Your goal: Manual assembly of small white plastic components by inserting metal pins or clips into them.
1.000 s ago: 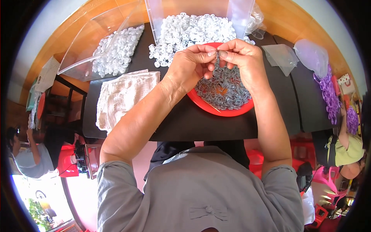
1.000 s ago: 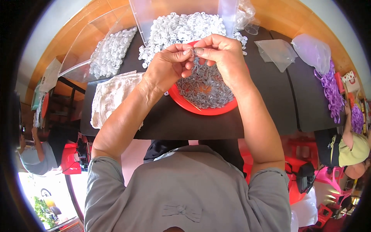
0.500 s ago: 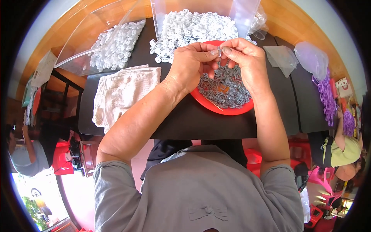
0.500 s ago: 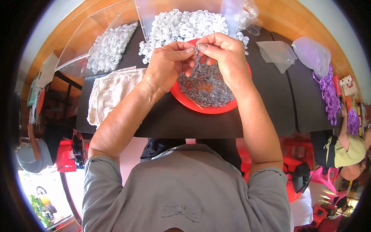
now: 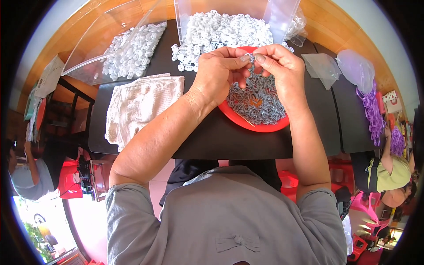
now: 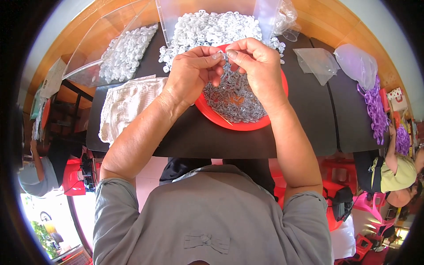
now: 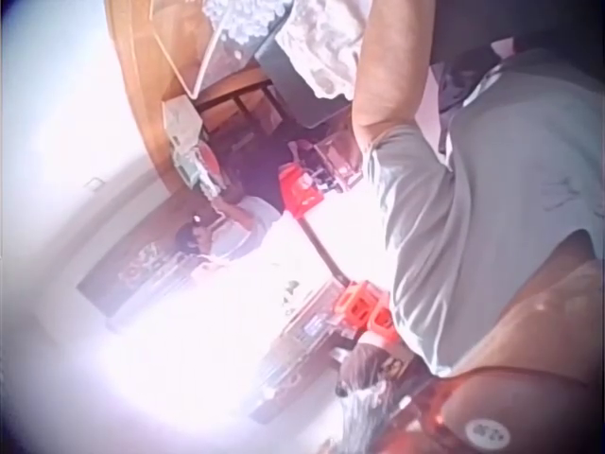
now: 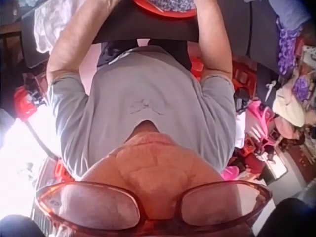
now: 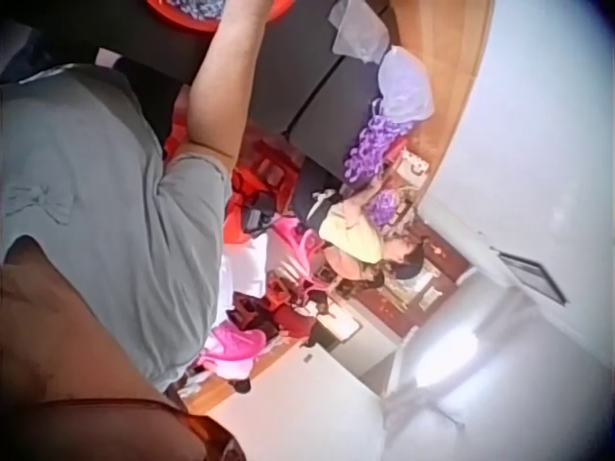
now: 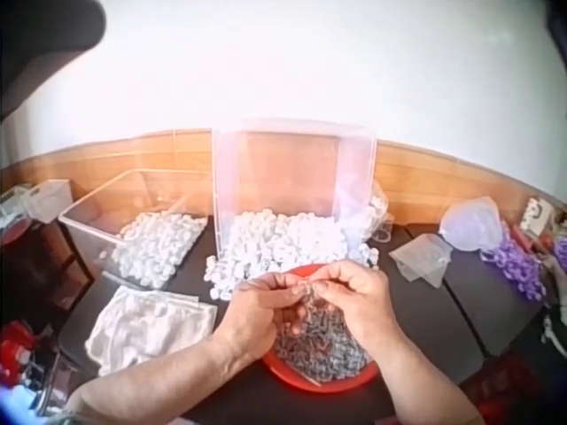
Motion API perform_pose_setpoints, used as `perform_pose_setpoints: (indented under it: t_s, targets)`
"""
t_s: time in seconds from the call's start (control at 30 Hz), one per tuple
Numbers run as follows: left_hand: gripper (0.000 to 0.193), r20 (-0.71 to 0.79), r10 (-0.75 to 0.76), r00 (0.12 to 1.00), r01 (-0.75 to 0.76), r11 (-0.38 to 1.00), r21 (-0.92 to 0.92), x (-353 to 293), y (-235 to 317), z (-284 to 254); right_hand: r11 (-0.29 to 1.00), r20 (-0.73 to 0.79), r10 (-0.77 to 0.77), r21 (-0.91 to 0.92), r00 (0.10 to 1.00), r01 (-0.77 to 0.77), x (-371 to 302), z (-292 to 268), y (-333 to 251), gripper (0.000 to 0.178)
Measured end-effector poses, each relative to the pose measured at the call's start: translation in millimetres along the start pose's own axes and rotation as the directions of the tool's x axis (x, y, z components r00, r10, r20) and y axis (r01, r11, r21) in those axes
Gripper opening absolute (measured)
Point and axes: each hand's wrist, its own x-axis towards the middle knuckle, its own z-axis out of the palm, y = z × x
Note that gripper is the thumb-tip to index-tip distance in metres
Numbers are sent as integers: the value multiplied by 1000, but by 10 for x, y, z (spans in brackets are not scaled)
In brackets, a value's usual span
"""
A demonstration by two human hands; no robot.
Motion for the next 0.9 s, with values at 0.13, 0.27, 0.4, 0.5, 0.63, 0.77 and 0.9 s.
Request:
perform_pose_setpoints:
  t_s: [0.13, 0.27, 0.4, 0.5, 0.63, 0.77, 0.9]
  targets:
    - [7, -9, 1, 1000, -1, 1000, 5, 0, -4, 9, 997, -18, -24, -80, 1000, 23, -6, 8, 4, 10]
    - [7, -32, 24, 999, -24, 1000, 14, -18, 3, 20, 994, -39, -50, -100, 998, 45, -19, 26, -3, 10]
    - [7, -30, 35, 999, -35, 999, 13, -20, 2, 23, 992, -53, -48, -117, 997, 41, -26, 31, -2, 9]
    - [6, -43, 52, 998, -50, 998, 44, -33, 6, 52, 980, -42, -112, -172, 993, 104, -25, 36, 31, 7]
    - [6, -77, 78, 994, -72, 995, 75, -58, -5, 71, 921, -21, -261, -305, 965, 243, -32, 66, 73, 5]
    - [5, -114, 100, 988, -90, 992, 86, -88, -22, 90, 854, 4, -369, -393, 929, 341, -41, 117, 116, 5]
    - [6, -109, 114, 987, -95, 982, 164, -96, -22, 73, 882, -25, -350, -345, 936, 321, -38, 153, 151, 3]
